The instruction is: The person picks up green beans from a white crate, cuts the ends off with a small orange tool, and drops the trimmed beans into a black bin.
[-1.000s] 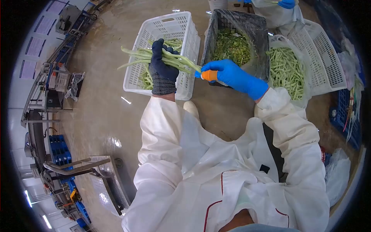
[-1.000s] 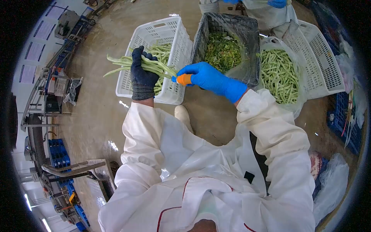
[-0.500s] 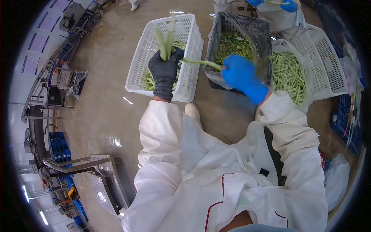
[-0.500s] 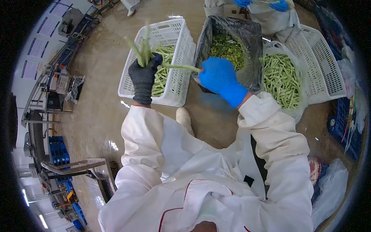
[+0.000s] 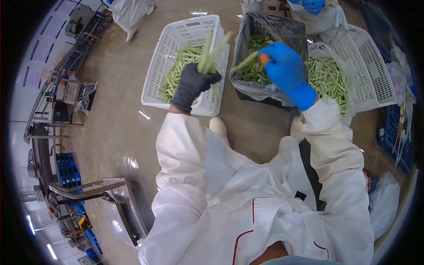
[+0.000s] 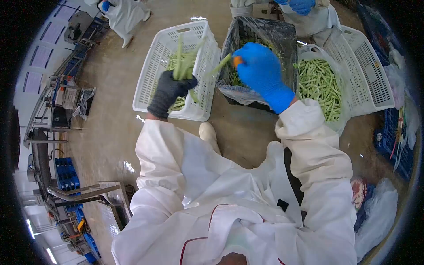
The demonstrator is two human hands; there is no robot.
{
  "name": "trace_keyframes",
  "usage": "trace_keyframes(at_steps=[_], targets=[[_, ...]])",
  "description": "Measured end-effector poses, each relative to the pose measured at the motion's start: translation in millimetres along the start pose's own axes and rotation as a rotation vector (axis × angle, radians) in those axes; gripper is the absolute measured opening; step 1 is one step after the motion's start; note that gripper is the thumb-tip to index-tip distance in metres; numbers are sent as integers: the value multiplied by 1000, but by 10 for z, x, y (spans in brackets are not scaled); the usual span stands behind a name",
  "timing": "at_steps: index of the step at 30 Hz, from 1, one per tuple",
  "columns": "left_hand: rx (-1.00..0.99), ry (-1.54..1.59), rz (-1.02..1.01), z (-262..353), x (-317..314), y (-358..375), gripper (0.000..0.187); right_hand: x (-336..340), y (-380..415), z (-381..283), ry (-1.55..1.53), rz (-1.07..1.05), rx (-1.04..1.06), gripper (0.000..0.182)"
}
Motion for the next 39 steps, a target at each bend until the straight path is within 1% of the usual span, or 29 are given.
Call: trace_keyframes(at_steps=[2,3,4,5,8,9,12,13,14,16,17,18,19,20,22,25,28,29,30,32,33,36,39], targets=[[-59,-3,165,23,307,-11,27,21,40,261,1,-51,-135,12],[-51,-44,270,-32,463,-50,26,5,63,352,1,-77,-204,13],[-41,-85,374,-51,576,-52,24,-27,73,377,-62,-108,-222,15],[29,33,398,-117,645,-47,24,-57,92,399,-125,-140,-240,16],[-6,225,406,-197,720,-37,23,-111,104,428,-241,-211,-296,20],[7,154,471,-251,751,-65,25,-118,109,449,-265,-228,-317,21],[-261,-579,733,-219,858,-64,32,-263,99,646,-430,-366,-391,23],[-299,-685,782,-218,847,-56,36,-272,105,652,-515,-398,-430,24],[-267,-459,693,-280,832,-105,37,-285,111,648,-600,-430,-467,25],[-197,-14,502,-119,569,-75,40,-279,81,550,-714,-481,-502,26],[-207,93,358,-122,426,-117,40,-279,72,491,-743,-502,-502,26],[-193,293,219,-2,194,-58,38,-276,68,428,-773,-523,-502,26],[-241,496,34,213,-43,77,39,-265,62,355,-823,-526,-490,26],[-231,490,-63,304,-200,128,42,-253,57,279,-873,-529,-479,27],[-230,570,-197,387,-437,206,39,-273,59,140,-926,-552,-465,27],[-173,572,-209,306,-584,171,31,-309,82,53,-947,-602,-470,28],[-240,811,-150,286,-400,86,26,-323,99,106,-998,-626,-470,26],[-227,918,-62,267,-299,49,22,-286,86,152,-1021,-632,-459,26],[-249,923,-17,225,-149,12,25,-244,73,190,-1045,-638,-445,26],[-322,1141,-5,58,120,-98,24,-71,-9,251,-968,-514,-376,26],[-277,1178,24,-29,247,-137,26,14,-47,276,-930,-453,-341,26],[-252,1213,62,27,342,-39,28,63,-70,538,-938,-489,-596,28],[-249,1248,17,95,219,35,35,-161,31,646,-529,-510,-424,33]])
Point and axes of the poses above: each hand's wrist, its own y-axis away from the middle knuckle, its own x-axis out of the back of the hand, z = x × y, the point moved 4 cm from there along -y, towards the middle knuckle, and after that the axes turned 8 degrees about y, right-handed, at the moved point
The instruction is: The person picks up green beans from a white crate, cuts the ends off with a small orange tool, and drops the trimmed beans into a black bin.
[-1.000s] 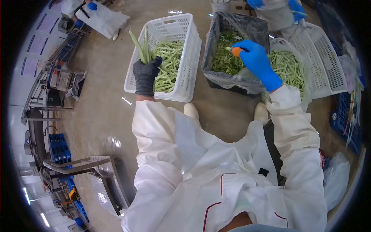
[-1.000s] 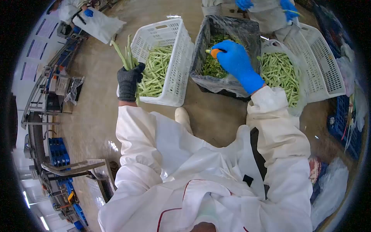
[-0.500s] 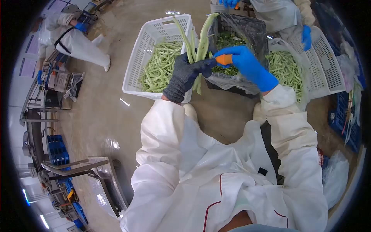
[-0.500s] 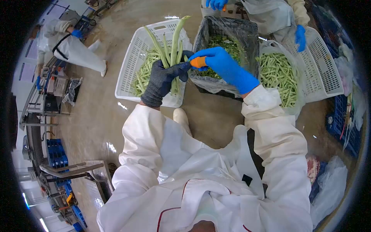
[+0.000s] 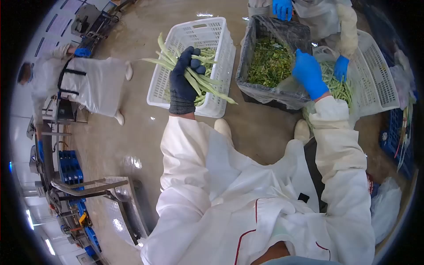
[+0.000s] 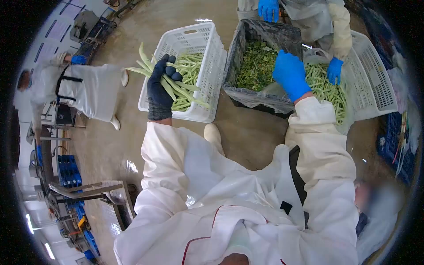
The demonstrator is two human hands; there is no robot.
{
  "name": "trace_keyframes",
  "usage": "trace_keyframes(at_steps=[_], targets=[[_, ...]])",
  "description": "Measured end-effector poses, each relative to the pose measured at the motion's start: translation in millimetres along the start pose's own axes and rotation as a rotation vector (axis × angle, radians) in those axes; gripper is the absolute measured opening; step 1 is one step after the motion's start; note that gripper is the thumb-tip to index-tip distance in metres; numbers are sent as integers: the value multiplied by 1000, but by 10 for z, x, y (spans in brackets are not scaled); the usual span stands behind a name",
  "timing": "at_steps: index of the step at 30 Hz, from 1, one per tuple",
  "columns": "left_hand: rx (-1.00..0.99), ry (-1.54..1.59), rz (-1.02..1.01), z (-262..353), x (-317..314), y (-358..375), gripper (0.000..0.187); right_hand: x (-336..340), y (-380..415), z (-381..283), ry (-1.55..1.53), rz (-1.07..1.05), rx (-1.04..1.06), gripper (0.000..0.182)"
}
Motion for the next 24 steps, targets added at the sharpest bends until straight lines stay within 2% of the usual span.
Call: trace_keyframes(at_steps=[3,5,8,11,15,17,20,21,22,23,24], targets=[[42,-2,-50,-95,-68,11,39,-161,19,224,430,54,54,39],[57,-39,-72,-157,-168,40,39,-342,36,-220,-25,-149,64,49],[79,-94,-93,-242,-274,77,40,-575,52,-408,-199,-198,202,43],[93,-156,-88,-324,-278,78,38,-663,120,-543,-243,-141,54,28],[104,-198,-93,-344,-336,86,34,-653,121,-507,-89,-128,63,25],[53,-337,-97,-332,-410,131,30,-632,147,-517,40,-138,43,25],[-70,-617,-155,-438,-505,260,26,-750,168,-370,80,-155,-127,25],[-118,-722,-185,-509,-525,290,25,-768,202,-429,-70,-156,-155,25],[-278,-943,-214,-555,-535,304,24,-778,266,-551,-221,-158,-183,26],[-299,-969,-192,-553,-482,276,23,-751,302,-645,-370,-161,-210,26],[-320,-994,-166,-497,-511,264,23,-624,302,-763,-419,-153,-101,27]])
Point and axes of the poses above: each hand's wrist, its own y-axis away from the middle knuckle, its own x-axis out of the back of the hand, z = x × y, the point moved 4 cm from there along -y, towards the middle knuckle, and after that the axes turned 8 degrees about y, right-handed, at the moved point
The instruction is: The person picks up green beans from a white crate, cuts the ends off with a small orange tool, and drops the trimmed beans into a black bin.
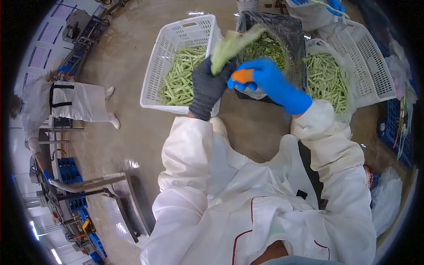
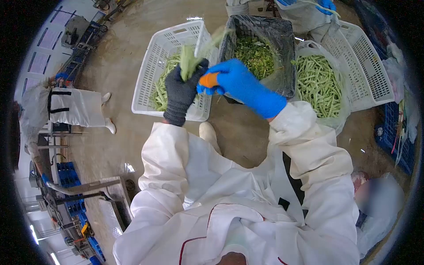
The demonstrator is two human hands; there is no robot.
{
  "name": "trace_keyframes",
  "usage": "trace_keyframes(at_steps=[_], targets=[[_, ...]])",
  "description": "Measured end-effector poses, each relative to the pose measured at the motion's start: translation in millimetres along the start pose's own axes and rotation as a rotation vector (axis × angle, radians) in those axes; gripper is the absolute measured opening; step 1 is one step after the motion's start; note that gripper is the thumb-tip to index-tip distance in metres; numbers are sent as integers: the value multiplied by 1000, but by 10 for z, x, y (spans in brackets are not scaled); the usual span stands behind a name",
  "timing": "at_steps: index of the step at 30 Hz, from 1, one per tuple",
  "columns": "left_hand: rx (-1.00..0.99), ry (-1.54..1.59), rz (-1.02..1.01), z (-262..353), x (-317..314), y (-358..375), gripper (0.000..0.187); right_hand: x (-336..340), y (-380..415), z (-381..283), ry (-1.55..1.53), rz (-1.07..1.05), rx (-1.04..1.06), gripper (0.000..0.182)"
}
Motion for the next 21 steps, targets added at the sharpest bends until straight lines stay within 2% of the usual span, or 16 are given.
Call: trace_keyframes(at_steps=[1,2,5,8,11,12,14,17,20,21], targets=[[-7,-32,27,24,59,-25,23,105,61,-159,-41,-18,114,27],[179,154,98,-90,205,-104,22,199,108,-244,-83,-40,229,28],[57,272,404,-286,851,-314,21,668,71,-154,51,93,464,29],[252,165,504,-634,1288,-295,24,1078,-283,766,710,271,132,34],[415,459,218,-660,1059,-205,26,980,-72,700,1407,547,70,39],[560,513,163,-486,868,-169,28,976,-120,670,1328,497,71,39],[531,457,-80,-300,640,-135,30,990,-244,537,1188,395,69,41],[560,425,-283,-148,367,-42,29,720,-183,211,745,373,366,39],[624,361,-416,-150,192,27,26,504,-218,126,701,230,561,36],[649,328,-454,-166,153,56,25,444,-228,138,644,151,493,38]])
Point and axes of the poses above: each hand's wrist, its own y-axis away from the middle knuckle, its own x-axis out of the back of the hand, z = x × y, the point moved 4 cm from there along -y, towards the middle knuckle, and after that the axes turned 8 degrees about y, right-handed, at the moved point
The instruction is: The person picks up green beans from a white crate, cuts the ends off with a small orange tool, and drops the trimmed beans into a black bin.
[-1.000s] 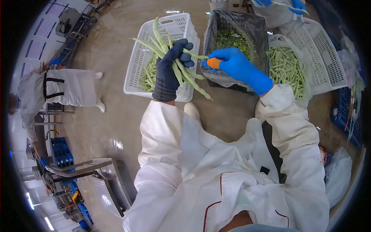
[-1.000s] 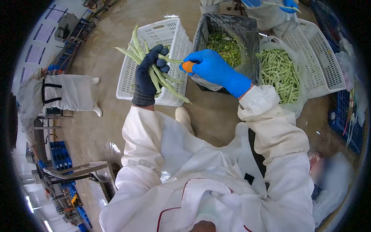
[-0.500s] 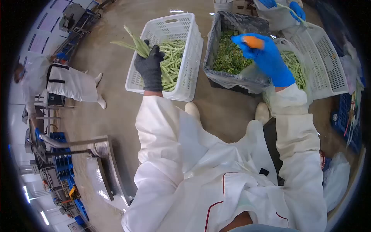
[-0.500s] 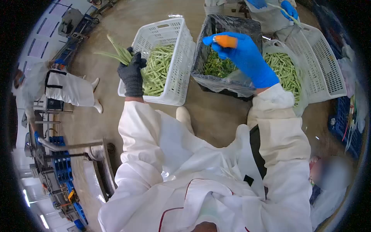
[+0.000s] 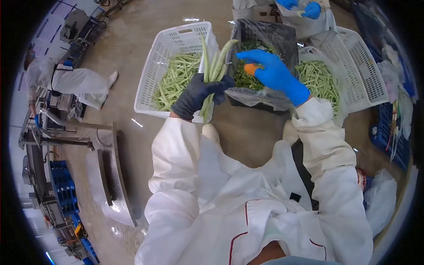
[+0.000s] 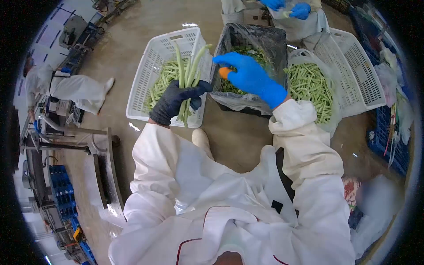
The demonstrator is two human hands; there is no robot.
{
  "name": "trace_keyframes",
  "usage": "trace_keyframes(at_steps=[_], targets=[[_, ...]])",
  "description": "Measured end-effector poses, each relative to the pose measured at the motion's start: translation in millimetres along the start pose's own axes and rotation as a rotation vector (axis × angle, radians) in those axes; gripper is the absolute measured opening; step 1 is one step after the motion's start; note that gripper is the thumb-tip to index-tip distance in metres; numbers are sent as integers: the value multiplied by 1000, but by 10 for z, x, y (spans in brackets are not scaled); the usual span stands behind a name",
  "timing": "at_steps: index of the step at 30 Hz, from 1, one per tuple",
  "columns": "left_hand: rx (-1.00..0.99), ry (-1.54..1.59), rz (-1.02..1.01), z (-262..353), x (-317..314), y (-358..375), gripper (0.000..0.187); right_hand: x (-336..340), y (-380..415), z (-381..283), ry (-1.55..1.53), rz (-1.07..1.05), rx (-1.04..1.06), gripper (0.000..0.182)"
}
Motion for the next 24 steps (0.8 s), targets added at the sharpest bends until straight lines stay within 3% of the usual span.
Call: trace_keyframes(at_steps=[3,8,12,14,17,20,23,24], targets=[[37,-88,-25,-100,-44,-52,26,-181,34,-42,-213,-159,-105,37],[121,-192,-6,-92,-93,-62,28,-196,77,-109,-94,-250,-128,31],[50,-236,35,-183,-35,-145,33,-196,91,-99,-51,-301,-176,28],[86,-348,106,-211,13,-182,33,-198,127,-192,127,-244,-59,21],[-153,-785,213,-110,-87,-152,38,-276,134,-212,310,-254,19,19],[-295,-931,299,-116,-132,-160,40,-350,139,-217,490,-242,72,19],[-430,-919,466,-131,-210,-194,26,-331,122,-282,526,-34,36,19],[-412,-692,474,-128,-242,-188,28,-312,114,-306,510,62,6,19]])
Point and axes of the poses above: each hand's wrist, its own y-axis away from the middle knuckle, its own x-axis out of the back of the hand, z = x × y, the point moved 4 cm from there along -y, towards the middle knuckle, and after that the axes turned 8 degrees about y, right-handed, at the moved point
